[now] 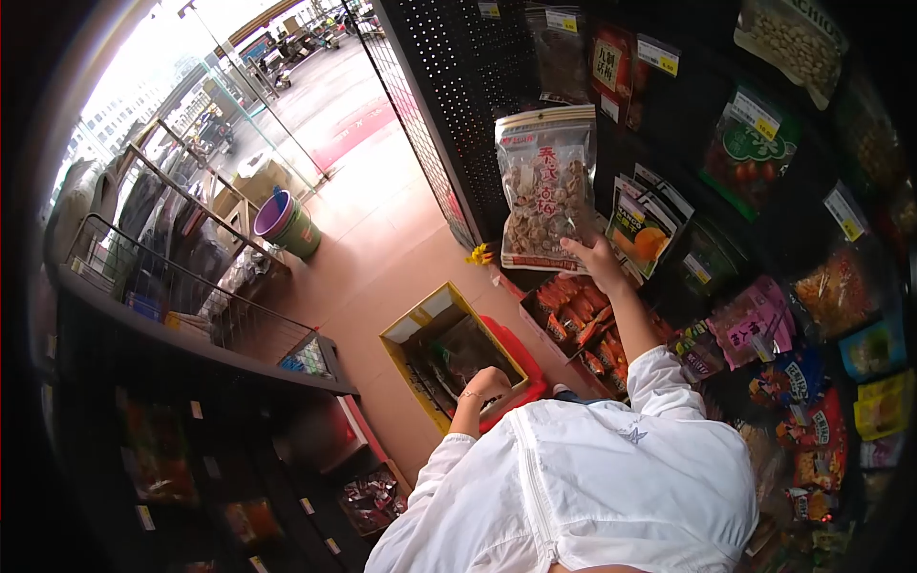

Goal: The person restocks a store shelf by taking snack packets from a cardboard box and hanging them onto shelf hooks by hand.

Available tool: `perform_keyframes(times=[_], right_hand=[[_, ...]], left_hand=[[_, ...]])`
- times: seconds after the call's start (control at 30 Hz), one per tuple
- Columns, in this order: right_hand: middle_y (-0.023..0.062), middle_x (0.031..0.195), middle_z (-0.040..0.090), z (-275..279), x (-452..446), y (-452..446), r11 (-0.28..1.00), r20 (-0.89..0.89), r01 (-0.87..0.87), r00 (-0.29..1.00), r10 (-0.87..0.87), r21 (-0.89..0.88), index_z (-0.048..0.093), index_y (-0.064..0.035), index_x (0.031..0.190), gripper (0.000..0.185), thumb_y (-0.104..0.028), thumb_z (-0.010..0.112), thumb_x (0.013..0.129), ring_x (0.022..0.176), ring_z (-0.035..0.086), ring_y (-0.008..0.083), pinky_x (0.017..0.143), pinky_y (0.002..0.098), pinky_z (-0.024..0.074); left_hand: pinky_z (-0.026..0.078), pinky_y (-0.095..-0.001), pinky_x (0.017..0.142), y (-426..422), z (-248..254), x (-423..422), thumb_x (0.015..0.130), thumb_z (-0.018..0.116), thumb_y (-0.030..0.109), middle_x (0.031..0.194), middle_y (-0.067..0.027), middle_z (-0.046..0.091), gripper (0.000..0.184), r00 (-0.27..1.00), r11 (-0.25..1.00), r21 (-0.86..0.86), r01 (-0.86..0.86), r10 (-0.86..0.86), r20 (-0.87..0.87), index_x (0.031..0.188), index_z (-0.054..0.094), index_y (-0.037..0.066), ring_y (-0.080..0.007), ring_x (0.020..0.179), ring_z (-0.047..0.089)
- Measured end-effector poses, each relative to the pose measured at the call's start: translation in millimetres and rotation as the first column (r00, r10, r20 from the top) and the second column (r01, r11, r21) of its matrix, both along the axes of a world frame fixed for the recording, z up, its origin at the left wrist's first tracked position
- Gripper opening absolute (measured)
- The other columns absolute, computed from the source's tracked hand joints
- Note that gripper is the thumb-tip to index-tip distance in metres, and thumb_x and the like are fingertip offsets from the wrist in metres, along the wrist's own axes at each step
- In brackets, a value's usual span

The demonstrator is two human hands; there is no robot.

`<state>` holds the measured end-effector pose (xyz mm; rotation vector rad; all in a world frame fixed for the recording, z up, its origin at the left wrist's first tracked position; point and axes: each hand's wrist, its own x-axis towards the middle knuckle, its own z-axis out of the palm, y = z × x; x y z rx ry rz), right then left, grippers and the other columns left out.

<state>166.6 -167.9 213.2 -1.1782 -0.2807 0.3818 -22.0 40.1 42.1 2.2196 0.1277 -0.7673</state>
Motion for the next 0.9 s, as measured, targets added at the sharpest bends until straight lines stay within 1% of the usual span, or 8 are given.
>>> perform_keyframes(times=[0.07, 0.13, 0.17, 0.33, 0.4, 0.47, 0.57, 0.9], right_hand=[[0.0021, 0.088, 0.054, 4, 35, 15, 0.999, 0.041, -0.022, 0.999, 0.021, 0.023, 0.050, -0.0060, 0.103, 0.028, -0.012, 0.057, 0.076, 0.075, 0.055, 0.0137, 0.050, 0.0319, 0.0534], [0.0025, 0.089, 0.054, 7, 72, 34, 0.998, 0.084, -0.046, 0.996, 0.042, 0.049, 0.050, -0.0059, 0.102, 0.028, -0.013, 0.057, 0.076, 0.076, 0.055, 0.0141, 0.050, 0.0319, 0.0535], [0.0030, 0.091, 0.053, 8, 90, 44, 0.998, 0.098, -0.034, 0.995, 0.029, 0.052, 0.049, -0.0061, 0.103, 0.029, -0.014, 0.057, 0.077, 0.077, 0.056, 0.0149, 0.051, 0.0321, 0.0538], [0.0052, 0.089, 0.055, 33, 168, 88, 0.994, 0.166, 0.006, 0.986, -0.025, 0.113, 0.050, -0.0047, 0.101, 0.030, -0.015, 0.059, 0.074, 0.071, 0.058, 0.0175, 0.047, 0.0326, 0.0536], [0.0057, 0.089, 0.055, 44, 190, 99, 0.992, 0.179, 0.018, 0.983, -0.041, 0.126, 0.051, -0.0041, 0.100, 0.029, -0.015, 0.059, 0.074, 0.070, 0.058, 0.0179, 0.047, 0.0324, 0.0536], [0.0067, 0.089, 0.055, 59, 204, 102, 0.991, 0.165, -0.020, 0.986, -0.002, 0.131, 0.051, -0.0039, 0.099, 0.029, -0.013, 0.060, 0.073, 0.071, 0.059, 0.0193, 0.048, 0.0332, 0.0541], [0.0072, 0.088, 0.056, 65, 223, 108, 0.988, 0.103, -0.028, 0.995, 0.013, 0.149, 0.052, -0.0043, 0.097, 0.026, -0.013, 0.060, 0.073, 0.071, 0.059, 0.0201, 0.048, 0.0338, 0.0544], [0.0076, 0.087, 0.056, 73, 236, 113, 0.981, 0.140, -0.010, 0.990, -0.018, 0.194, 0.053, -0.0029, 0.094, 0.023, -0.011, 0.059, 0.073, 0.065, 0.059, 0.0191, 0.045, 0.0328, 0.0534]], left_hand=[[0.046, -0.0304, 0.063, 2, 6, 3, 0.062, 0.059, 0.023, 0.074, -0.0107, 0.061, 0.023, 0.996, 0.999, 0.034, 0.034, -0.031, -0.077, 0.077, 0.064, 0.006, -0.0220, 0.067, 0.058], [0.045, -0.0293, 0.070, 5, 4, -2, 0.062, 0.061, 0.020, 0.078, -0.0104, 0.062, 0.023, 0.988, 0.993, 0.008, 0.118, -0.118, 0.101, 0.079, 0.064, 0.004, -0.0215, 0.075, 0.058], [0.044, -0.0290, 0.073, 7, -2, -2, 0.064, 0.060, 0.021, 0.082, -0.0107, 0.062, 0.025, 0.989, 0.991, -0.002, 0.137, -0.136, 0.056, 0.082, 0.064, 0.004, -0.0211, 0.078, 0.058], [0.044, -0.0304, 0.073, 6, 7, -3, 0.072, 0.055, 0.023, 0.086, -0.0105, 0.062, 0.026, 0.991, 0.997, -0.073, -0.019, 0.009, -0.135, 0.088, 0.063, 0.005, -0.0225, 0.077, 0.058], [0.045, -0.0276, 0.070, 6, 10, -5, 0.077, 0.053, 0.023, 0.082, -0.0086, 0.063, 0.026, 0.987, 0.991, -0.110, -0.079, 0.062, -0.149, 0.089, 0.062, 0.002, -0.0174, 0.074, 0.058], [0.045, -0.0295, 0.073, 5, 13, -4, 0.080, 0.050, 0.028, 0.086, -0.0083, 0.062, 0.029, 0.980, 0.989, -0.093, -0.117, 0.100, -0.170, 0.094, 0.061, 0.005, -0.0177, 0.079, 0.058], [0.044, -0.0367, 0.080, 1, 28, -2, 0.083, 0.044, 0.035, 0.100, -0.0082, 0.058, 0.036, 0.880, 0.952, -0.106, -0.287, 0.218, -0.421, 0.103, 0.056, 0.008, -0.0182, 0.093, 0.054], [0.041, -0.0403, 0.084, -3, 34, 2, 0.083, 0.042, 0.037, 0.107, -0.0086, 0.055, 0.039, 0.801, 0.908, -0.082, -0.411, 0.317, -0.509, 0.105, 0.055, 0.008, -0.0207, 0.103, 0.049]])
